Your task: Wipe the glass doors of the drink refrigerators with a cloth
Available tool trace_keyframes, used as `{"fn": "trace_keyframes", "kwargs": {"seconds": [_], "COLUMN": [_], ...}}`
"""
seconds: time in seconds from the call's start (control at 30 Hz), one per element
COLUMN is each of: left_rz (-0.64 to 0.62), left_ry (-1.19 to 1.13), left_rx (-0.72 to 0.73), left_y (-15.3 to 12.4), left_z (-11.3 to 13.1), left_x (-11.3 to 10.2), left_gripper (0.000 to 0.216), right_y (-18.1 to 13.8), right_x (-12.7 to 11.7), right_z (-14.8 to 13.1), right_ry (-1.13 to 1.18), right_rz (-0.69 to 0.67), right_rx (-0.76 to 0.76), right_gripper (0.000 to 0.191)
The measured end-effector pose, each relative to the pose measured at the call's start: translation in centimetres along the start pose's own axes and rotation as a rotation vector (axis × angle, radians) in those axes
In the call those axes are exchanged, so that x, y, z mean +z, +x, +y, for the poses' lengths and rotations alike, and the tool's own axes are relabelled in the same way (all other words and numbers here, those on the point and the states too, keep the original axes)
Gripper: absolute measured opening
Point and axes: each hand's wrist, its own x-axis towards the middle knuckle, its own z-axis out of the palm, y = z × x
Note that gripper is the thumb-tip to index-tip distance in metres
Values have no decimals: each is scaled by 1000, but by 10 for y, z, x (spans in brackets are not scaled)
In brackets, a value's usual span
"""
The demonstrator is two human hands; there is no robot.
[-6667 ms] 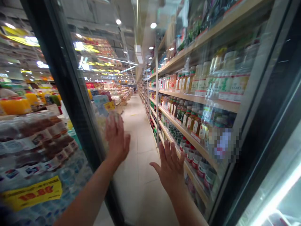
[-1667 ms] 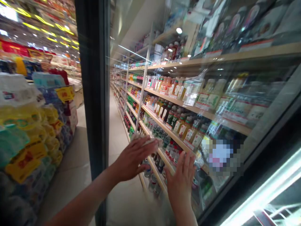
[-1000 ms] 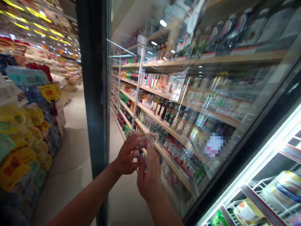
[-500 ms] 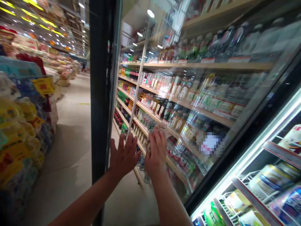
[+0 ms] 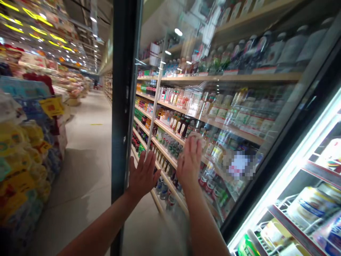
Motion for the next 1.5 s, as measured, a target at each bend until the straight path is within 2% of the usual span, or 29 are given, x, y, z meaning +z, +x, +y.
{"fn": "trace_keyframes", "kwargs": {"seconds": [0.1, 0.17, 0.23, 0.3, 0.37, 0.4, 0.47, 0.53, 0.57, 0.63, 0.7, 0.77, 0.83, 0.93, 1.0, 1.07, 1.17, 1.23, 1.27, 1.33, 1.4, 1.43, 1.5], "left_rz": [10, 24, 32, 26, 14, 9, 8, 12, 14, 17, 21, 22, 24, 23, 23, 21, 21, 24, 28, 32, 29, 29, 29], "left_ry": [12, 9, -2, -10, -10, -7, -3, -4, -6, -9, -2, 8, 9, 3, 8, 13, 23, 34, 39, 41, 39, 37, 31], "left_rx": [13, 22, 27, 23, 23, 25, 31, 36, 33, 30, 38, 44, 36, 24, 27, 34, 46, 49, 47, 44, 42, 45, 48], "left_y": [1, 1, 2, 2, 3, 4, 5, 5, 4, 3, 1, 0, -1, -2, -2, -2, -1, 0, 0, 1, 2, 2, 3], "left_z": [-2, -3, -4, -5, -6, -7, -7, -7, -7, -8, -9, -9, -9, -9, -9, -10, -10, -10, -9, -8, -6, -6, -6], "left_x": [2, 3, 5, 6, 6, 5, 5, 5, 5, 6, 8, 9, 10, 11, 12, 12, 12, 12, 12, 12, 11, 11, 11], "left_gripper": [74, 74, 74, 74, 74, 75, 76, 77, 77, 77, 75, 75, 76, 76, 76, 77, 76, 74, 74, 74, 74, 75, 75], "right_y": [14, 18, 19, 24, 34, 41, 54, 61, 61, 53, 39, 25, 14, 2, -10, -27, -51, -59, -60, -61, -65, -70, -85], "right_x": [-2, 2, 9, 15, 15, 13, 8, 5, 6, 13, 22, 27, 23, 10, 8, 12, 20, 18, 15, 7, 5, 6, 13], "right_z": [28, 26, 7, -9, -10, -4, 9, 12, 5, -18, -39, -39, -17, 25, 33, 22, 3, 10, 20, 39, 47, 42, 23], "right_ry": [-66, -70, -29, 33, 60, 46, -20, -92, -108, -92, -58, -76, -123, -146, -143, -130, -62, -36, -38, -65, -90, -96, -83], "right_rz": [281, 325, 198, 12, -17, 39, 188, 223, 193, 57, -70, -79, 14, 221, 312, 254, 1, -23, 31, 192, 306, 309, 202], "right_rx": [241, 295, 168, -62, -187, -161, 15, 175, 196, 108, -68, -167, -111, 170, 310, 267, -43, -113, -55, 171, 357, 384, 283], "right_gripper": [60, 61, 64, 68, 69, 67, 61, 60, 63, 70, 65, 61, 63, 58, 56, 59, 65, 65, 64, 59, 57, 57, 59]}}
